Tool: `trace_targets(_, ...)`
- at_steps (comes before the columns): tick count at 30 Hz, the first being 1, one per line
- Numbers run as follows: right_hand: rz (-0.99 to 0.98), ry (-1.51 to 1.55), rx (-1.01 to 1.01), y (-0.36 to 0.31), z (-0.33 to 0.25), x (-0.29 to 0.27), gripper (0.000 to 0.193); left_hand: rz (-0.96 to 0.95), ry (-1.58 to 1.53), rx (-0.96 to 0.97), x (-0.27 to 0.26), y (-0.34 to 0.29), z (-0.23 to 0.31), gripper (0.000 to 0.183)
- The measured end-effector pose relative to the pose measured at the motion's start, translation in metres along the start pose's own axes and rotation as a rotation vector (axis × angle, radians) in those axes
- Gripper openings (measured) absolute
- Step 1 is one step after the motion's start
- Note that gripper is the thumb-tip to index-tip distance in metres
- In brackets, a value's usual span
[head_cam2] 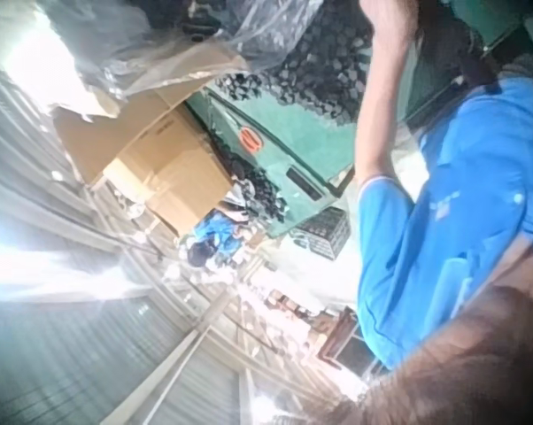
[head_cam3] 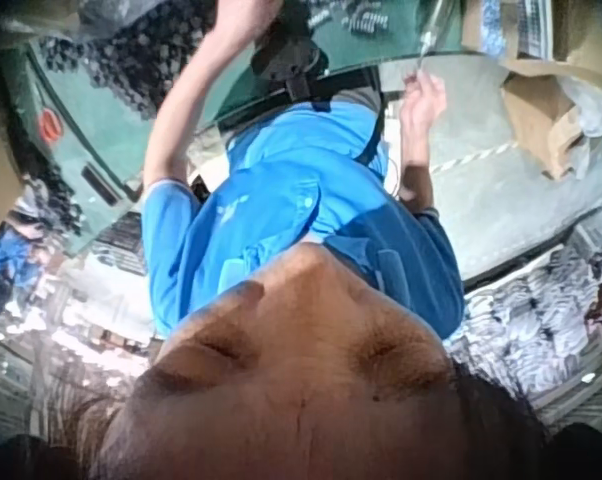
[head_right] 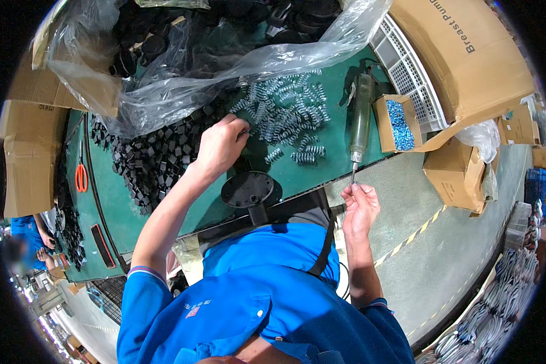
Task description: The person repeatedly picks black plastic housings and metal springs from a green workbench, inserts the springs into the housings, and uses a green electric screwdriver to fasten them. The person places the assembled units into a plastic bag and continues the cycle with additional parts.
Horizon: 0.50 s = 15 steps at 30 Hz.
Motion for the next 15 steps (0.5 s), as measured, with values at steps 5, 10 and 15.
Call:
trace_targets(5,-0.030,-0.040,0.072,-0.004,0.007,0.003,0.007,0.026,0.053,0.019,0.008,0.016,0.015,0.017)
trace_targets(10,-0.031,0.046,0.040,-0.006,0.006,0.011,0.008,0.051,0.141,0.064,0.017,0.018,0.016,0.011)
trace_targets(15,-0.022,0.078,0.059,-0.009,0.009,0.009,0.007,-0.008,-0.098,-0.164,0.010,0.016,-0.007,0.037)
Point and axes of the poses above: each hand's wrist, its own y-axis towards the middle knuckle, its own x-axis out of the palm, z = x × y, the point moved 9 cm from there along y, towards the middle knuckle, and after that the axes turned 2 degrees about y, right-handed, at the moved point
